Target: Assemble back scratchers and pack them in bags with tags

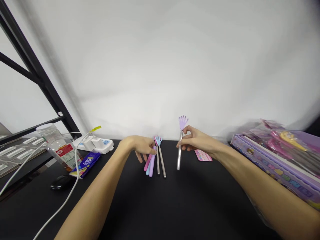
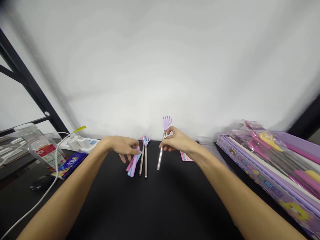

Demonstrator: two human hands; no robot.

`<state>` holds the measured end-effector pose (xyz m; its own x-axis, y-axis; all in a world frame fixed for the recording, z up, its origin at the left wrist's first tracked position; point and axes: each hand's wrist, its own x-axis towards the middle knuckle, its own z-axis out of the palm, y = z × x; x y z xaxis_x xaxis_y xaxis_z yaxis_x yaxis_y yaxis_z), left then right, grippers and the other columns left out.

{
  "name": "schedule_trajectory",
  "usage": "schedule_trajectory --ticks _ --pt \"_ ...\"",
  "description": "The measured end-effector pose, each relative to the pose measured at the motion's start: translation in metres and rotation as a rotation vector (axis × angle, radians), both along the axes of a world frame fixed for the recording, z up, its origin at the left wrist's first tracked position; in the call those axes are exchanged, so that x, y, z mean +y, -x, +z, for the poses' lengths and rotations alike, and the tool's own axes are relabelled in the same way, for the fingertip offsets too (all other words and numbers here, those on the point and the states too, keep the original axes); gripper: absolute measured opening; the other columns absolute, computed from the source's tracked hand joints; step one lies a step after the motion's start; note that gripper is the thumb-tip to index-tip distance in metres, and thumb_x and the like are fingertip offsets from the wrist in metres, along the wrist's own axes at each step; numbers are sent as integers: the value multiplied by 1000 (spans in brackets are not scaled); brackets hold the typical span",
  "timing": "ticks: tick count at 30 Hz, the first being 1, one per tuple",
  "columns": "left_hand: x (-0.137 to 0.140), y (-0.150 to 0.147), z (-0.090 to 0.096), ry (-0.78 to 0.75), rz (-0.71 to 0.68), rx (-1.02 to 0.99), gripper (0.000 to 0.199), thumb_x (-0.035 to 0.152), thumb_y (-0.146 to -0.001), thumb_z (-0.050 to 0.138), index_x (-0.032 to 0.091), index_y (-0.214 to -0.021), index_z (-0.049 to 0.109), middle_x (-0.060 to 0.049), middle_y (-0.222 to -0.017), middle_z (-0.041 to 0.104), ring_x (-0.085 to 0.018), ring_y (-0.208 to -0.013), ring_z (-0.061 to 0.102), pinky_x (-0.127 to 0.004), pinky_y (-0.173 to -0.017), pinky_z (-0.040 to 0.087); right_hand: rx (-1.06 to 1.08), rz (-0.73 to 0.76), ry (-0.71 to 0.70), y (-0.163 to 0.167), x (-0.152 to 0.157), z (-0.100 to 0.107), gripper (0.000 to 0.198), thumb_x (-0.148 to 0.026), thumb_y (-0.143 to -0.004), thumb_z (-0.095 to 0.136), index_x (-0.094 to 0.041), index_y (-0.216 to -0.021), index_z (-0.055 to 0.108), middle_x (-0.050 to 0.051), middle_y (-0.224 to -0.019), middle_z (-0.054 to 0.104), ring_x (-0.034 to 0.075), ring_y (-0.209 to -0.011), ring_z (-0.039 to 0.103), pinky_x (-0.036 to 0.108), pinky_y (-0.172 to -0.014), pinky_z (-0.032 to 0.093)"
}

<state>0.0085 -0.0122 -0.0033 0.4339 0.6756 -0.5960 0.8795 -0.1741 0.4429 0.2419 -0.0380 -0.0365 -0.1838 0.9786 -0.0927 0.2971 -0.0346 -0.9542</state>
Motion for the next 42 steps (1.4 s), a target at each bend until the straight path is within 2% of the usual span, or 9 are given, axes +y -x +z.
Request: schedule_trajectory --ticks 3,6,10,15,22,28,35,38,42 --pt "-2 5 6 21 -3 -44 24 34 -87 57 13 -97 52 -16 -111 67 -21 -92 71 -27 -72 59 186 -59 42 -1 0 4 41 -16 -73 70 -24 -95 37 3 -78 73 11 -59 60 21 -52 47" --pt "-3 8 9 49 -119 -182 27 39 -85 63 14 -89 52 -10 -96 71 -19 -83 71 -27 -73 57 317 -67 33 -1 0 7 29 -22 -80 67 -22 -99 45 6 -79 72 12 -59 62 24 -57 51" --pt "-6 5 11 88 -288 -385 28 41 -83 68 16 -87 56 -6 -85 72 -17 -79 69 -26 -71 53 425 -44 -102 -2 -1 10 23 -33 -84 67 -21 -93 50 7 -83 72 12 -63 63 25 -64 52" --pt "-6 -1 10 -34 -377 -432 29 44 -82 69 17 -82 60 -3 -79 72 -13 -69 62 -22 -59 42 450 -33 -263 -3 -3 12 34 -45 -80 71 -25 -94 47 3 -88 72 14 -69 65 29 -73 52" --pt "-3 1 8 -57 -407 -464 28 43 -85 66 17 -81 58 0 -75 68 -12 -69 58 -22 -62 40 439 -3 -302 -5 -3 11 37 -45 -78 74 -23 -93 47 4 -86 73 14 -69 67 30 -73 52" --pt "-6 -1 11 -82 -400 -361 29 46 -87 61 17 -91 61 -1 -77 67 -13 -71 56 -23 -65 41 410 82 -280 -15 -3 14 39 -43 -75 78 -22 -89 48 5 -86 74 14 -69 68 31 -75 54" --pt "-6 -4 13 -248 -427 -347 34 48 -90 56 17 -101 67 -3 -89 64 -14 -81 56 -22 -70 42 413 84 -247 -25 -1 8 38 -39 -73 81 -19 -84 51 7 -80 74 13 -61 67 26 -63 54" --pt "-6 -2 12 -213 -370 -360 38 52 -92 52 17 -103 63 -2 -87 64 -14 -80 56 -23 -71 42 484 37 -236 -27 2 3 38 -36 -71 83 -20 -81 50 6 -79 75 12 -62 67 24 -66 55" --pt "-6 -1 8 -87 -335 -428 42 57 -90 52 18 -106 57 -2 -82 66 -13 -77 56 -24 -73 43 491 29 -232 -29 5 0 37 -36 -71 82 -20 -77 49 6 -82 75 13 -66 68 26 -71 57"
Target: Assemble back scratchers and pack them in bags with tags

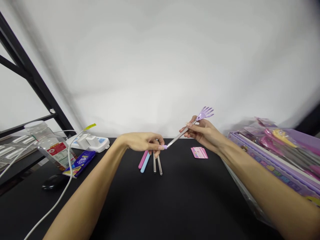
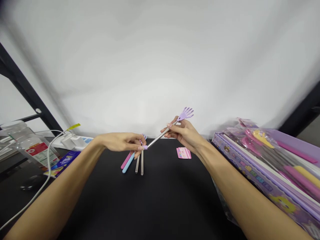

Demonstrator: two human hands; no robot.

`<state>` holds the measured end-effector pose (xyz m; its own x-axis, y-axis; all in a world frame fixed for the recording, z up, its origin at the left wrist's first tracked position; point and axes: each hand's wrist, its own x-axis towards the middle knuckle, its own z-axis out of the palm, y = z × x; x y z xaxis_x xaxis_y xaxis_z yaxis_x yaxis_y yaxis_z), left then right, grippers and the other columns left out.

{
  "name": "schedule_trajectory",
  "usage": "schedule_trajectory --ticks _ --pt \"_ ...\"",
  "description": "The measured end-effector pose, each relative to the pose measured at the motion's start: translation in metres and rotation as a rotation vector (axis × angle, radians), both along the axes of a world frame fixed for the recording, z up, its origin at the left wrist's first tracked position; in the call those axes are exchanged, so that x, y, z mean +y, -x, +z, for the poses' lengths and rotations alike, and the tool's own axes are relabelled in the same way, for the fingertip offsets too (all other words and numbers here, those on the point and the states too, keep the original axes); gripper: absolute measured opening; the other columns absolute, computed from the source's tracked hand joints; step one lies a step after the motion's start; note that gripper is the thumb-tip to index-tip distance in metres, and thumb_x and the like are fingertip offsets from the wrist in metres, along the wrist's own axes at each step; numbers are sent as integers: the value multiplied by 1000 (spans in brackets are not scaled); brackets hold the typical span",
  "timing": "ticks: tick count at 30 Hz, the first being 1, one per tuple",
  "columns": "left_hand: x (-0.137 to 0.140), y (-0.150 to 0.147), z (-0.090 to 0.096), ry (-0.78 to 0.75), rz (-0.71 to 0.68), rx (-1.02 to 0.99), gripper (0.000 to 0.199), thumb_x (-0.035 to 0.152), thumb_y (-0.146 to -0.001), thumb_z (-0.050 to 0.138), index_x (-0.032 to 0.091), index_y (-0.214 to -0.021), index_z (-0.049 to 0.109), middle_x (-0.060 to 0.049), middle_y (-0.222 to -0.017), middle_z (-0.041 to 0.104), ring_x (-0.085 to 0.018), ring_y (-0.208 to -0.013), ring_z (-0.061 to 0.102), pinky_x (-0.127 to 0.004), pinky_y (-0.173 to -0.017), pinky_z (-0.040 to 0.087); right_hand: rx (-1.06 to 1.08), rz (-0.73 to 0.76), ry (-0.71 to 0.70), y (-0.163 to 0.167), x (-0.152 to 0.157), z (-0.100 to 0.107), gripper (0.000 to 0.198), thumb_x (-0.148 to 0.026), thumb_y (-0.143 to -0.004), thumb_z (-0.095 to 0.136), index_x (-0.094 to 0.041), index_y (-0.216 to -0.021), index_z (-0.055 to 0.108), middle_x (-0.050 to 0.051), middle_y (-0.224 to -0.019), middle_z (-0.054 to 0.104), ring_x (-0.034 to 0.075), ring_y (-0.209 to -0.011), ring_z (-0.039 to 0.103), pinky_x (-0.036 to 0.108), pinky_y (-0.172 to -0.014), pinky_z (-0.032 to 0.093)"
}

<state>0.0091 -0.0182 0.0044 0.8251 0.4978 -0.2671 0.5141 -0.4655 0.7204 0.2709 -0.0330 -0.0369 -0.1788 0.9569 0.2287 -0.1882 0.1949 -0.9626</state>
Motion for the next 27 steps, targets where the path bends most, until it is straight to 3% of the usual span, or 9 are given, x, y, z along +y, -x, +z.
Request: schedule_trajectory --ticks 8,14,20,27 --pt "6 2 -2 -55 -65 -73 34 46 -91 57 16 -97 70 -5 -87 71 -16 -89 62 -25 -82 45 -12 57 78 -9 -2 -6 31 -30 -75 78 -22 -76 48 3 -88 76 13 -76 71 24 -74 57" --pt "8 3 -7 -30 -21 -88 33 47 -90 59 15 -95 64 -5 -84 71 -14 -78 64 -25 -71 49 41 128 101 -15 -3 -14 29 -24 -76 78 -21 -73 50 4 -93 76 13 -87 72 23 -82 57" --pt "12 5 -10 -115 19 -158 39 51 -88 60 15 -102 67 -8 -84 73 -15 -74 65 -25 -65 49 63 124 40 -11 -2 -17 29 -24 -75 79 -20 -71 50 5 -94 77 12 -81 72 21 -79 57" --pt "6 -7 -14 -76 74 -272 41 50 -83 66 12 -98 67 -10 -81 73 -14 -69 63 -25 -62 48 68 114 -10 4 -9 -17 30 -24 -74 81 -21 -72 51 1 -88 76 11 -72 71 22 -75 56"
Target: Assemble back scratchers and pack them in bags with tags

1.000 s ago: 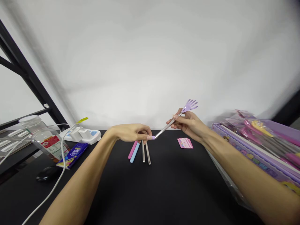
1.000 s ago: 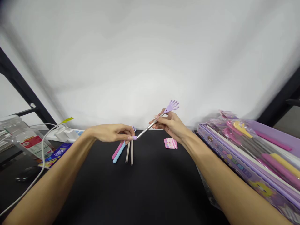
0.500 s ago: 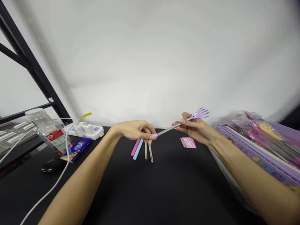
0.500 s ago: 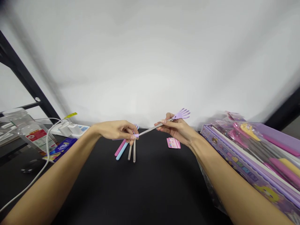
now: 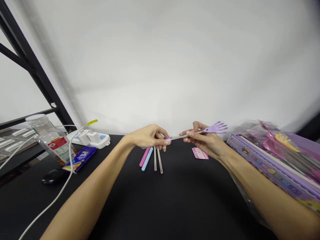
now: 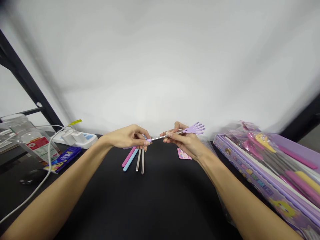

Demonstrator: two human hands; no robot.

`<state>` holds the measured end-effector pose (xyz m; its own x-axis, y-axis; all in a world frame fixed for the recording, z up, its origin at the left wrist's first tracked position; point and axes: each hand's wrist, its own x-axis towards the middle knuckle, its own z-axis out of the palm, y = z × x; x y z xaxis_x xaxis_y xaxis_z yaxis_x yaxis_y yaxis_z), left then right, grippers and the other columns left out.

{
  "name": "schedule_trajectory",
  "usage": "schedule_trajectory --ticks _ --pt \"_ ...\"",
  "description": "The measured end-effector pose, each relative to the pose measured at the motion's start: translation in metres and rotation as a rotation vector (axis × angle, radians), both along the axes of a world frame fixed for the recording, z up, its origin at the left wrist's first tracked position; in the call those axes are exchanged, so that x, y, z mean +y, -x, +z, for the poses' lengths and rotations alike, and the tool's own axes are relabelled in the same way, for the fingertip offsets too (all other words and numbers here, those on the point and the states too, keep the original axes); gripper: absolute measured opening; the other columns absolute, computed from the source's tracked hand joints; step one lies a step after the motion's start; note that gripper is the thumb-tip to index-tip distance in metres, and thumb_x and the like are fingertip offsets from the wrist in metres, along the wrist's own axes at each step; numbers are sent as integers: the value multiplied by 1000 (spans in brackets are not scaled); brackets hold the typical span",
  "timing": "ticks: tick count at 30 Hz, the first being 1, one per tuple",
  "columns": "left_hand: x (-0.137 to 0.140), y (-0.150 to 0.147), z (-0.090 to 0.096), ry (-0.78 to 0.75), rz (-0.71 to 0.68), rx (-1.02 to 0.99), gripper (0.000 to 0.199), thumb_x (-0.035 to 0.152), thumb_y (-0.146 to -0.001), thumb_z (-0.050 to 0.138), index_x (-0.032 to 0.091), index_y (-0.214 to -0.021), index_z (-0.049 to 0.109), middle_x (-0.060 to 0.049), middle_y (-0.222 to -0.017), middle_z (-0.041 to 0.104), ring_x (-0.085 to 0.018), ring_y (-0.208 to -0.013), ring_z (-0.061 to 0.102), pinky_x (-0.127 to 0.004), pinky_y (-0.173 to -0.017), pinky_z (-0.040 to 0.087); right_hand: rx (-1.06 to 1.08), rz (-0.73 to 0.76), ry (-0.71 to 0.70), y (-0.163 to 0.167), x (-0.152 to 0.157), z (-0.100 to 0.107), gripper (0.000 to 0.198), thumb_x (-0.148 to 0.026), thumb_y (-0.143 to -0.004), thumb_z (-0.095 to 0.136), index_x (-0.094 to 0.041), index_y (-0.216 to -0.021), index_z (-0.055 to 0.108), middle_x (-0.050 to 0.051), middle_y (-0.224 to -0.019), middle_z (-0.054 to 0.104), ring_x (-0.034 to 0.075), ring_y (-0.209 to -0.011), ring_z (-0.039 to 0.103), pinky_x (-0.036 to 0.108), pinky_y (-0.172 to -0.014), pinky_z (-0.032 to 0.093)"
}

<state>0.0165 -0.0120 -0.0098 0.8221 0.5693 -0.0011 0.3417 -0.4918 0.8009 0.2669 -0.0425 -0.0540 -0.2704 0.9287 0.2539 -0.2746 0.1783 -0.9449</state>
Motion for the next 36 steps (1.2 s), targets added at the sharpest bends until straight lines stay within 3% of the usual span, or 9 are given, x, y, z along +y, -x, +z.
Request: schedule_trajectory --ticks 6,10,12,16,19,23,30,33,36 --pt "0 0 0 77 -8 -1 43 53 -84 64 14 -102 64 -7 -82 71 -13 -68 63 -27 -67 51 -94 24 23 2 -2 17 30 -32 -72 83 -19 -72 56 3 -89 76 14 -77 71 26 -79 56" --pt "2 12 6 50 57 112 43 54 -86 60 18 -109 60 -5 -84 71 -11 -59 61 -24 -57 47 -145 -33 40 -23 -1 33 38 -56 -76 73 -21 -90 66 7 -99 75 18 -80 71 30 -74 55" --pt "3 16 8 -32 96 137 44 55 -87 58 18 -111 60 -4 -80 70 -9 -52 56 -23 -54 44 -309 -73 22 -35 -3 42 45 -62 -76 69 -21 -94 68 9 -97 74 20 -79 70 31 -72 54" --pt "3 14 10 -248 132 117 41 54 -89 55 16 -96 69 -3 -70 69 -10 -55 53 -22 -55 39 -921 -9 -75 -42 -10 57 41 -54 -76 73 -17 -94 72 5 -75 69 15 -60 60 27 -59 47" --pt "2 10 9 -328 120 87 39 49 -89 55 14 -83 70 -3 -68 67 -11 -59 52 -22 -55 35 -1072 43 -130 -38 -12 60 43 -58 -80 65 -16 -83 71 1 -63 61 9 -49 46 24 -48 34" --pt "-1 4 7 -406 91 30 38 42 -90 54 13 -65 62 0 -60 56 -9 -54 42 -23 -52 30 -1004 67 -124 -35 -11 56 40 -54 -82 65 -15 -73 67 -3 -55 50 7 -46 39 24 -47 28" --pt "-4 -15 0 -649 40 -46 40 33 -93 51 16 -57 46 5 -52 35 -8 -52 24 -25 -52 24 -761 174 108 -38 -5 50 29 -38 -79 71 -10 -73 69 -3 -50 50 3 -39 32 22 -41 22" --pt "-4 -21 -4 -821 73 -1 38 34 -95 49 16 -61 54 4 -53 39 -9 -51 28 -25 -54 26 -607 258 287 -40 3 42 24 -32 -80 70 -9 -73 68 -4 -49 48 1 -36 26 19 -37 20" --pt "-5 -25 -6 -956 109 42 32 36 -97 47 18 -80 68 1 -59 54 -11 -53 41 -25 -58 30 -443 376 442 -43 11 32 22 -30 -81 68 -9 -73 67 -6 -48 44 -1 -34 18 15 -32 17"
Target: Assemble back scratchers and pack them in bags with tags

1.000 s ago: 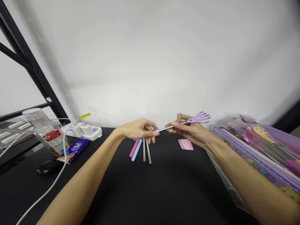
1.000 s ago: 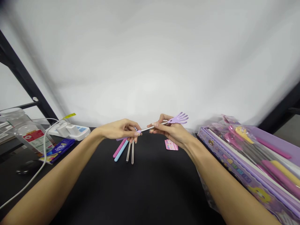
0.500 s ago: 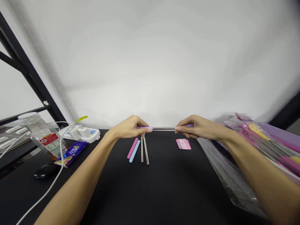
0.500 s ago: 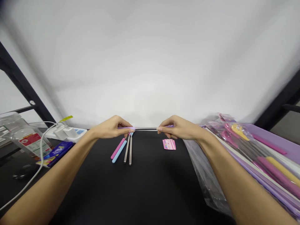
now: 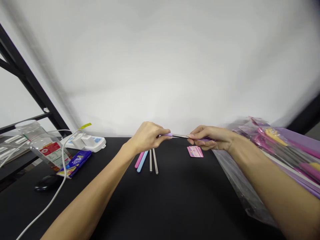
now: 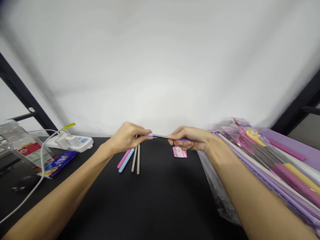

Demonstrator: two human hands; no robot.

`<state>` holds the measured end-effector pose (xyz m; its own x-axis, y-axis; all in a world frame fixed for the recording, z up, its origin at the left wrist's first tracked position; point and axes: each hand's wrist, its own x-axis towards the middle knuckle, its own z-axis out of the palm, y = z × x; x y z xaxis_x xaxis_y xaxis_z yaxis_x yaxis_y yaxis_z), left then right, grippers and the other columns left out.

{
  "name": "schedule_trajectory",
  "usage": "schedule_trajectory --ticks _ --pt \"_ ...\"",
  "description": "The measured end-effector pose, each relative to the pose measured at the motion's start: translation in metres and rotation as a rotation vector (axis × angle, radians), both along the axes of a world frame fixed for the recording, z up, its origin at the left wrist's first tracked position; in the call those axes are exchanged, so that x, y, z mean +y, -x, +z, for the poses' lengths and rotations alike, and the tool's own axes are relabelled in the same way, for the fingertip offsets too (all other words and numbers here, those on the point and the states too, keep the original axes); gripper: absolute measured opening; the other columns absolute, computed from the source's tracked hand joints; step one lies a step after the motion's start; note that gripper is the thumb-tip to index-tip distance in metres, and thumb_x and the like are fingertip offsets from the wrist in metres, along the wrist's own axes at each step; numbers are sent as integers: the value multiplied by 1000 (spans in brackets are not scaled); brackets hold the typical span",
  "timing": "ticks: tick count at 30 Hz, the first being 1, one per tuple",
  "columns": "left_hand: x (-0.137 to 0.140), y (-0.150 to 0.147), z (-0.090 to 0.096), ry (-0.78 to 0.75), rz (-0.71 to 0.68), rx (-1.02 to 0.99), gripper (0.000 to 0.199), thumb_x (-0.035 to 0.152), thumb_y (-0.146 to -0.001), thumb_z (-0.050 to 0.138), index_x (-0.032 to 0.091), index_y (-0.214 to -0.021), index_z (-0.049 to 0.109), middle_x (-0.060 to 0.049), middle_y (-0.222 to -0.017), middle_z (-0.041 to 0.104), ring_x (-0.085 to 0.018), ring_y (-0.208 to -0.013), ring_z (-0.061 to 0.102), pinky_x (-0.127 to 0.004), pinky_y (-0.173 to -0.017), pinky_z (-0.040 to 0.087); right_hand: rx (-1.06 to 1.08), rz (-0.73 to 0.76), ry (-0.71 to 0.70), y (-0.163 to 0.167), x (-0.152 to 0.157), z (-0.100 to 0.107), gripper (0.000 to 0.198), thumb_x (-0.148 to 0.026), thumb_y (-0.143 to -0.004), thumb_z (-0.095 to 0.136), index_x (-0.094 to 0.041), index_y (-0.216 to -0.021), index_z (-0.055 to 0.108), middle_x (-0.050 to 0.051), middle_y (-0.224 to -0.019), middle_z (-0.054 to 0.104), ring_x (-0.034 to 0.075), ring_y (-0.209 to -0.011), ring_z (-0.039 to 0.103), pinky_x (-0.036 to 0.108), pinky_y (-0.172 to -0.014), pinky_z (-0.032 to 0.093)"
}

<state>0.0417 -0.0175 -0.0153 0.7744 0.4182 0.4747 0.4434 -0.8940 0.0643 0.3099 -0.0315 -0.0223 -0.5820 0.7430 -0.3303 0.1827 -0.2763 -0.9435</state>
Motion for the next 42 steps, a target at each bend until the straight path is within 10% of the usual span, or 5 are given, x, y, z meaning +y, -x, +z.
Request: schedule_trajectory --ticks 7,15,19,30,42 --pt "-3 -2 6 -66 46 79 24 33 -95 51 20 -89 71 -1 -72 65 -12 -61 52 -26 -60 31 -76 13 -161 0 -2 -4 29 -38 -82 69 -10 -76 70 -5 -48 47 1 -35 23 19 -36 20" --pt "-3 5 2 575 -31 134 44 50 -96 43 15 -75 60 2 -56 53 -9 -50 44 -24 -53 33 -530 -23 -816 8 -18 22 41 -56 -76 69 -16 -75 74 2 -66 60 15 -63 47 27 -57 34" --pt "-2 3 -2 621 -50 82 44 48 -96 40 15 -84 65 4 -55 47 -8 -50 40 -23 -51 31 -558 17 -910 10 -14 17 42 -56 -81 62 -16 -74 72 2 -68 59 16 -66 44 28 -60 32" --pt "-5 -7 -4 162 -57 73 37 30 -95 46 17 -60 48 4 -51 36 -9 -48 24 -27 -52 24 -442 -1 -676 13 -15 16 37 -50 -77 67 -15 -66 67 -2 -55 46 11 -55 37 26 -52 26" --pt "-6 -23 -33 -317 79 250 36 32 -103 32 16 -87 60 -5 -68 61 -15 -57 55 -30 -52 27 -108 67 -52 2 -2 -6 31 -36 -77 73 -10 -63 64 -7 -45 34 2 -40 17 19 -36 12"
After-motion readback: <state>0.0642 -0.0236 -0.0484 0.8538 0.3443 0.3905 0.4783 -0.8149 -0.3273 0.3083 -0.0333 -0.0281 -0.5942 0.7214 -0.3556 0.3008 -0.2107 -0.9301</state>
